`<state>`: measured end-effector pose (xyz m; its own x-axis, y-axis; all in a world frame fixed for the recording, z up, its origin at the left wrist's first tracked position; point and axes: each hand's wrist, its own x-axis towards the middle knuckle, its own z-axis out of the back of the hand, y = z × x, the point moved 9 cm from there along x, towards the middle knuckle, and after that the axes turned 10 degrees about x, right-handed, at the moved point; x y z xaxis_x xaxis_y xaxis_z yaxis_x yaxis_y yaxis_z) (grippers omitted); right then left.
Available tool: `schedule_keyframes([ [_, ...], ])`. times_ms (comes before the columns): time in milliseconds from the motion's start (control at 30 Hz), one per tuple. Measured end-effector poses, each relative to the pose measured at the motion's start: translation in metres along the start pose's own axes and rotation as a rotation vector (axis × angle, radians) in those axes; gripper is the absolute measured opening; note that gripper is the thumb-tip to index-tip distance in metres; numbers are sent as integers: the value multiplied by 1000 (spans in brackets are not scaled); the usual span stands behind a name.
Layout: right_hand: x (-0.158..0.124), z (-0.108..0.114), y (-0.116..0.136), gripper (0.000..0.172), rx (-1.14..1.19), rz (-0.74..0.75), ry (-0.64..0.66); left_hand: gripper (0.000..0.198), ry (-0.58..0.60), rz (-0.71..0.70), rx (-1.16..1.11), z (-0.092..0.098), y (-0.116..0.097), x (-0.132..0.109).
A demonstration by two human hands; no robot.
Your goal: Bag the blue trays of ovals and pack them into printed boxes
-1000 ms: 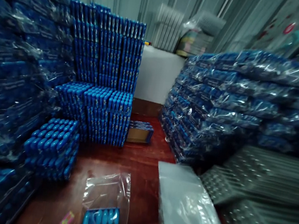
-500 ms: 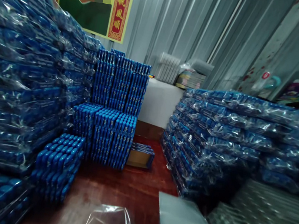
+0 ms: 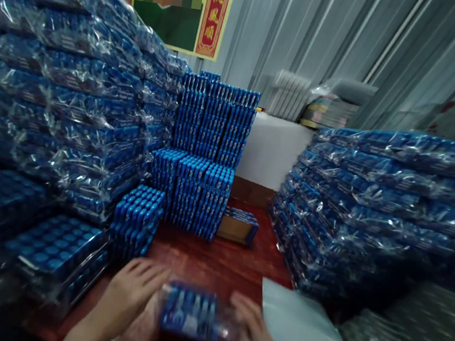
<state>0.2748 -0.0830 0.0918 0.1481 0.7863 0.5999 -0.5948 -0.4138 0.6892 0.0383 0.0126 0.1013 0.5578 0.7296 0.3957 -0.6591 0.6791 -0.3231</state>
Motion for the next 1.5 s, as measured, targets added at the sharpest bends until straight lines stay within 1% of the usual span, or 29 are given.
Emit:
schedule_keyframes([
  [33,18,4,-3,28,100,-38,-102,41,-124,-35,-118,15,-3,16],
  [67,34,6,-8,26,194,-95,-215,34,-191,-44,-261,23,-3,32],
  [100,49,2,-15,26,298,-170,-277,26,-240,15,-428,26,4,47],
  [133,61,-6,-21,26,413,-228,-316,20,-279,128,-600,23,16,60],
  [200,80,-20,-33,29,625,-319,-401,21,-300,315,-909,6,33,79],
  [233,85,-25,-38,30,692,-340,-443,23,-310,380,-1048,-3,39,85],
  [267,89,-26,-41,32,720,-348,-486,25,-322,420,-1172,-12,42,90],
  [333,94,-26,-45,33,699,-336,-539,29,-355,465,-1374,-24,44,93],
  [400,97,-25,-46,33,653,-313,-548,38,-366,504,-1488,-34,40,90],
  [500,98,-23,-48,33,635,-306,-569,52,-358,552,-1511,-43,28,79],
  [533,97,-23,-48,33,639,-310,-584,51,-370,575,-1488,-44,25,74],
  [633,93,-23,-46,34,659,-327,-620,37,-448,631,-1439,-45,23,61],
  [700,92,-23,-42,35,637,-328,-624,34,-469,623,-1452,-43,25,59],
  [767,91,-20,-40,36,589,-326,-630,36,-423,606,-1489,-41,26,62],
  [867,94,-15,-47,36,505,-342,-608,38,-294,569,-1508,-38,25,70],
  [933,99,-11,-51,34,378,-356,-554,37,-260,525,-1487,-33,23,75],
  [967,103,-6,-48,33,262,-330,-548,37,-262,504,-1471,-31,21,76],
  [1000,106,0,-39,31,117,-268,-564,38,-270,493,-1458,-30,20,77],
  [1033,110,4,-23,30,-40,-164,-587,38,-280,492,-1450,-30,19,77],
  [1067,113,4,-1,28,-187,-24,-586,38,-290,497,-1443,-30,18,78],
  [1100,118,-5,23,26,-310,139,-531,38,-299,498,-1437,-31,17,78],
  [1133,121,-22,46,25,-397,301,-416,38,-306,489,-1429,-31,15,79],
  [1167,123,-43,65,24,-456,438,-269,38,-316,471,-1420,-30,14,80],
  [1200,123,-64,79,23,-498,542,-120,37,-333,450,-1408,-29,14,81],
  [1233,122,-81,88,23,-531,611,-1,36,-353,430,-1390,-27,14,81],
  [1267,121,-94,94,22,-563,652,81,35,-370,415,-1372,-26,15,81],
  [1367,120,-116,101,18,-634,722,194,35,-392,420,-1330,-24,21,80],
  [1433,117,-124,101,17,-642,760,252,37,-383,423,-1288,-23,23,80],
  [1500,119,-126,98,14,-609,750,266,37,-375,404,-1221,-22,23,79],
])
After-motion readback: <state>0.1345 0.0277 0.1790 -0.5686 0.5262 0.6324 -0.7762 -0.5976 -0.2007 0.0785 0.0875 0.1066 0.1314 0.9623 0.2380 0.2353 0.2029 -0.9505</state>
